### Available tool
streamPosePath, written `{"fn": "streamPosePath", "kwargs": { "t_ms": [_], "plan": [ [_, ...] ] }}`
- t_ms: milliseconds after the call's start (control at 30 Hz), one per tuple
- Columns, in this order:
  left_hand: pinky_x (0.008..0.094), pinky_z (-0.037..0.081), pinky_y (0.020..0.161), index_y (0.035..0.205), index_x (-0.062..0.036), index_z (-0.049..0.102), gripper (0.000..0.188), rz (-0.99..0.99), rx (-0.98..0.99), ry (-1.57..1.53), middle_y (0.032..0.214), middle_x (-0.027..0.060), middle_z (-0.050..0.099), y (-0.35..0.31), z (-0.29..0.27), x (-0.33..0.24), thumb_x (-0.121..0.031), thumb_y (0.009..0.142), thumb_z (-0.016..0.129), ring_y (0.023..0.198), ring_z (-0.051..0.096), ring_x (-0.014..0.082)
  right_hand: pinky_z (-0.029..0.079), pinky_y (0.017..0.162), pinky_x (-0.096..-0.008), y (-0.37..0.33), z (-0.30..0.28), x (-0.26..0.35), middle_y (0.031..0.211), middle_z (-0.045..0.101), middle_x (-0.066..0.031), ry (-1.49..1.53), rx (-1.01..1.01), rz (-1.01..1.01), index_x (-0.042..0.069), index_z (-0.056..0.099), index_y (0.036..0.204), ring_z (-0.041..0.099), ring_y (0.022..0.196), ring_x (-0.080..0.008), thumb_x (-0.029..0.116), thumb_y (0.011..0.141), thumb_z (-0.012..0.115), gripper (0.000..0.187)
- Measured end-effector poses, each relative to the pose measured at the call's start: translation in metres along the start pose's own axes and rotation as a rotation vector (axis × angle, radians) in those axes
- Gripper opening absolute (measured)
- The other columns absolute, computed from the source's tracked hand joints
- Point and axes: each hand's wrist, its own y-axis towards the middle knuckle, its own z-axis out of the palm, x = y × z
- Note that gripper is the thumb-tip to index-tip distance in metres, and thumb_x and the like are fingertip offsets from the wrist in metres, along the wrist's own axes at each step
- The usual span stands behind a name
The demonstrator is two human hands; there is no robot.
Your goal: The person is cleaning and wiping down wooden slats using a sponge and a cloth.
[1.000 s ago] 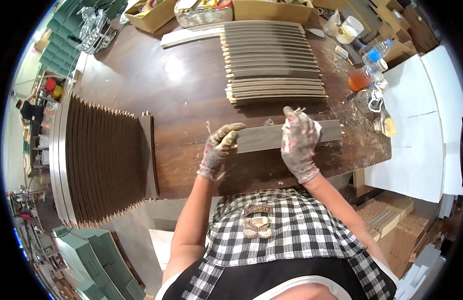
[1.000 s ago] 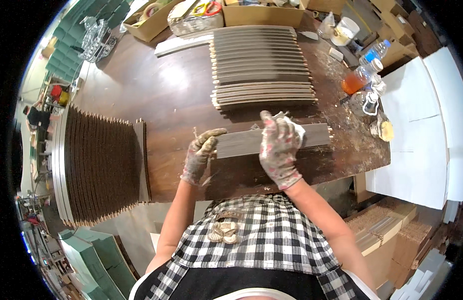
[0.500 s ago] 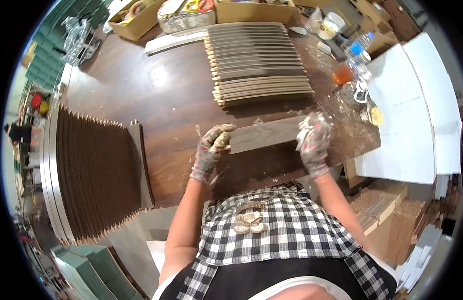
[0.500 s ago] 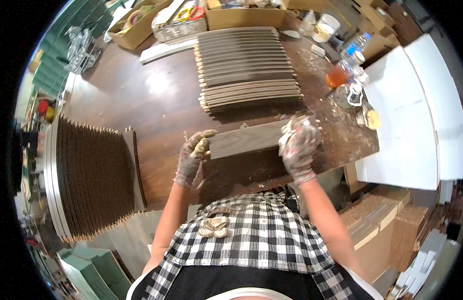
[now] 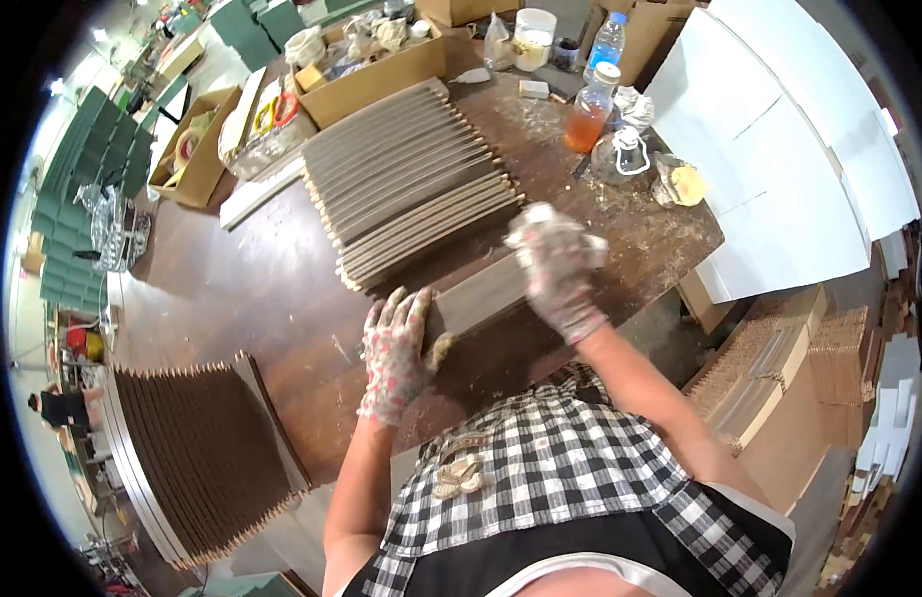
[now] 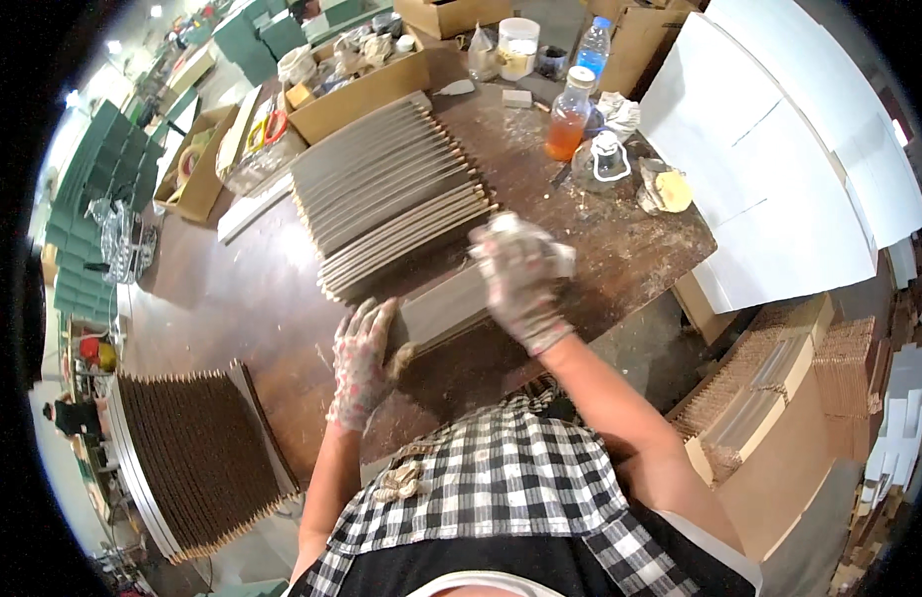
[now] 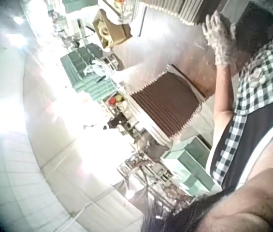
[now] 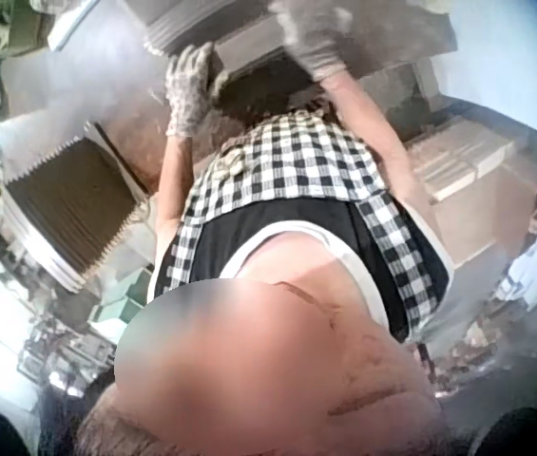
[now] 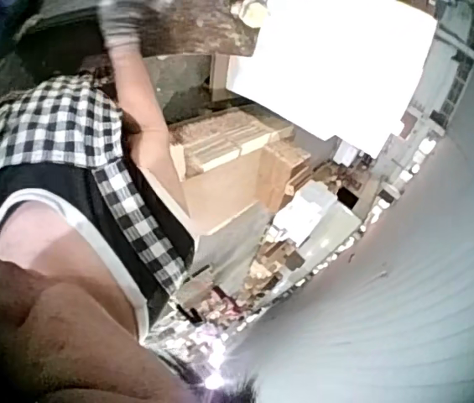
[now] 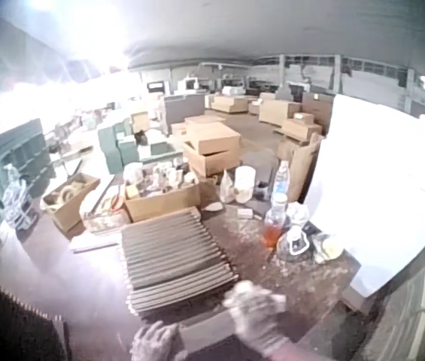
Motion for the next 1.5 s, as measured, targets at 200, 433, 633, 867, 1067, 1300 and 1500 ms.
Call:
{"fn": "streamPosePath", "kwargs": {
  "t_ms": [200, 433, 633, 867, 1067, 1300, 1500],
  "plan": [
    [0.0435, 0.043, 0.093, 0.134, -0.0051, 0.044, 0.071, -0.027, 0.179, 0.052, 0.119, 0.0162, 0.056, 0.003, -0.021, -0.007, -0.022, 0.072, 0.075, 0.110, 0.054, 0.0341, 0.049, 0.088, -0.0326, -0.037, -0.056, -0.111, 0.108, 0.058, -0.0118, 0.212, -0.042, 0.474, 0.005, 0.051, 0.122, 0.058, 0.097, -0.0242, -0.004, 0.078, 0.055, 0.045],
    [0.0434, 0.049, 0.071, 0.132, -0.0099, 0.048, 0.065, -0.007, 0.174, 0.182, 0.098, 0.0114, 0.055, 0.013, -0.037, -0.029, -0.024, 0.074, 0.073, 0.090, 0.058, 0.0300, 0.047, 0.090, -0.0343, -0.053, -0.047, -0.086, 0.114, 0.057, -0.0121, 0.623, -0.129, 0.580, 0.001, 0.052, 0.119, 0.058, 0.101, -0.0231, 0.001, 0.084, 0.049, 0.035],
    [0.0380, 0.049, 0.061, 0.110, -0.0151, 0.064, 0.036, 0.188, -0.090, 0.255, 0.080, 0.0038, 0.054, 0.002, -0.016, -0.024, -0.011, 0.075, 0.068, 0.074, 0.058, 0.0226, 0.046, 0.090, -0.0327, -0.041, -0.059, -0.076, 0.112, 0.059, -0.0108, 0.737, -0.091, 0.765, 0.001, 0.053, 0.119, 0.057, 0.102, -0.0185, 0.003, 0.088, 0.049, 0.032],
    [0.0474, 0.034, 0.100, 0.130, -0.0163, 0.053, 0.063, 0.056, -0.044, 0.118, 0.136, 0.0142, 0.046, -0.006, -0.010, -0.027, -0.025, 0.071, 0.076, 0.121, 0.045, 0.0320, 0.048, 0.090, -0.0331, -0.037, -0.068, -0.065, 0.114, 0.058, -0.0097, 0.844, -0.252, 0.946, 0.004, 0.052, 0.119, 0.057, 0.105, -0.0195, 0.001, 0.091, 0.045, 0.029],
    [0.0453, 0.039, 0.096, 0.141, 0.0002, 0.033, 0.096, -0.019, -0.106, -0.107, 0.123, 0.0143, 0.057, -0.022, 0.008, 0.016, -0.020, 0.062, 0.083, 0.111, 0.054, 0.0314, 0.052, 0.081, -0.0341, 0.030, -0.059, 0.016, 0.100, 0.061, -0.0117, 0.211, 0.061, 0.049, 0.004, 0.056, 0.108, 0.061, 0.090, -0.0233, -0.005, 0.078, 0.058, 0.031],
    [0.0430, 0.044, 0.089, 0.138, 0.0019, 0.036, 0.094, 0.065, -0.160, -0.161, 0.113, 0.0129, 0.061, -0.015, 0.012, 0.017, -0.018, 0.059, 0.083, 0.097, 0.060, 0.0304, 0.033, 0.105, -0.0455, 0.014, 0.018, 0.066, 0.107, 0.064, -0.0115, 0.201, 0.338, -0.053, 0.012, 0.062, 0.114, 0.053, 0.115, -0.0275, 0.010, 0.087, 0.049, 0.031],
    [0.0471, 0.037, 0.099, 0.139, -0.0009, 0.036, 0.095, 0.033, -0.095, -0.055, 0.127, 0.0158, 0.054, -0.016, -0.002, 0.015, -0.031, 0.063, 0.083, 0.116, 0.051, 0.0329, 0.054, 0.072, -0.0321, 0.025, -0.028, -0.106, 0.105, 0.063, -0.0121, 0.425, 0.308, 0.793, 0.010, 0.059, 0.119, 0.064, 0.084, -0.0216, 0.012, 0.089, 0.050, 0.031]
  ]
}}
